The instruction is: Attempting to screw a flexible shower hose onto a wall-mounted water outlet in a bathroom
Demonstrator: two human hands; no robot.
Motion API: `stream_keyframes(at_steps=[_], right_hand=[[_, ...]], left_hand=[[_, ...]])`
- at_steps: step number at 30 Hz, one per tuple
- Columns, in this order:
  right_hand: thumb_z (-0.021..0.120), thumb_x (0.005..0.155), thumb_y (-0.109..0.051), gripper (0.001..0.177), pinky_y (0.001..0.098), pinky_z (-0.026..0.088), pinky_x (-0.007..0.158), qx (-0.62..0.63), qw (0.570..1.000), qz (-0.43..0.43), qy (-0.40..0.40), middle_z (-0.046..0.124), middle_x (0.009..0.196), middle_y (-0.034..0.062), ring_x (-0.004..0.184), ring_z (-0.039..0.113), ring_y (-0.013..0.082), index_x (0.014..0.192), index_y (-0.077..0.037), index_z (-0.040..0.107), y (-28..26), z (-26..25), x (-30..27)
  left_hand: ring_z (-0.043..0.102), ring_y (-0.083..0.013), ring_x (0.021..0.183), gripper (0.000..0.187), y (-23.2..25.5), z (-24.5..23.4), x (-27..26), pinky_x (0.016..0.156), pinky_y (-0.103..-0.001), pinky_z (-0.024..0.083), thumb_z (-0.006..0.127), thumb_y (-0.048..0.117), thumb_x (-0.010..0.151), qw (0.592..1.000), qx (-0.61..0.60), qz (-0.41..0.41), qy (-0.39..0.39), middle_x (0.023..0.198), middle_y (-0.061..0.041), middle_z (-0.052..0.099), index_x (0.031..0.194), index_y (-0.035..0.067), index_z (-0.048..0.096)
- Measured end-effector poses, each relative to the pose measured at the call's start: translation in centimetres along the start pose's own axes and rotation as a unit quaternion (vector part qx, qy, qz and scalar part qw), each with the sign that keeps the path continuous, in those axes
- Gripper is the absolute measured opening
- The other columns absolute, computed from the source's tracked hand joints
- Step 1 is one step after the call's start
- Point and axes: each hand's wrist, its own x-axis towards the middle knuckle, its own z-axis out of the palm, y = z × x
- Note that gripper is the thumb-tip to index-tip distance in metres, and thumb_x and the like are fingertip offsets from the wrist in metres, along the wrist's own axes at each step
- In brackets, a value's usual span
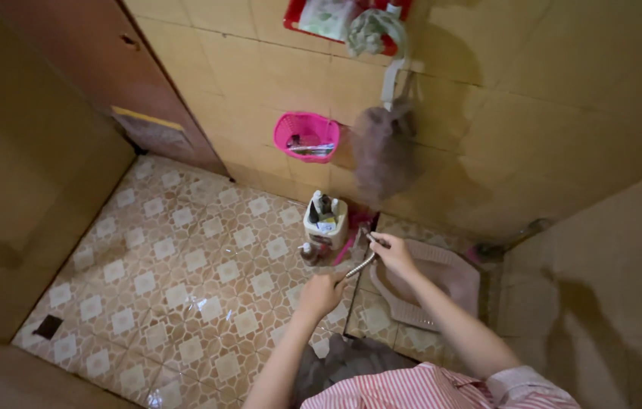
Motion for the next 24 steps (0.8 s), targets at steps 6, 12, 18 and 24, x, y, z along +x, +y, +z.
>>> stream_keyframes(at_steps=[6,12,18,24], right_hand=[[0.070,0.076,-0.011,0.033,0.0312,0.054,0.055,-0.009,1.000,-0.002,-0.009,0.067,0.087,0.0188,0.071,0.063,0.0210,0.109,-0.011,0.067,-1.4,2.0,-0.1],[0.069,0.076,-0.010,0.033,0.0322,0.055,0.056,0.011,0.999,-0.009,-0.033,0.067,0.091,0.0183,0.071,0.063,0.0217,0.109,-0.009,0.066,-2.4,4.1,-0.2],[0.070,0.075,-0.012,0.033,0.0343,0.054,0.062,-0.017,0.998,-0.031,-0.050,0.067,0.094,0.0185,0.079,0.065,0.0232,0.108,-0.012,0.068,-4.9,7.5,-1.4],[0.073,0.072,-0.017,0.032,0.0333,0.053,0.068,-0.037,0.998,-0.034,-0.044,0.069,0.092,0.0135,0.082,0.066,0.0226,0.104,-0.015,0.069,-3.2,11.6,0.4]], left_hand=[[0.063,-0.0342,0.092,0.028,1.5,-3.6,-2.4,0.080,-0.046,0.051,0.049,0.033,0.087,1.000,0.001,-0.025,0.001,0.096,-0.012,0.067,0.108,0.025,0.065],[0.062,-0.0339,0.094,0.030,-1.7,-3.7,-2.8,0.080,-0.047,0.051,0.051,0.029,0.086,0.999,-0.028,-0.014,0.027,0.104,-0.009,0.066,0.115,0.026,0.062],[0.061,-0.0322,0.098,0.032,-4.4,-5.5,-4.5,0.084,-0.047,0.050,0.049,0.029,0.087,0.999,-0.028,-0.028,0.032,0.108,-0.006,0.065,0.119,0.031,0.058],[0.063,-0.0318,0.091,0.028,-7.8,-6.2,-4.8,0.079,-0.048,0.050,0.051,0.031,0.086,0.996,-0.043,-0.010,0.074,0.100,-0.005,0.067,0.111,0.030,0.063]])
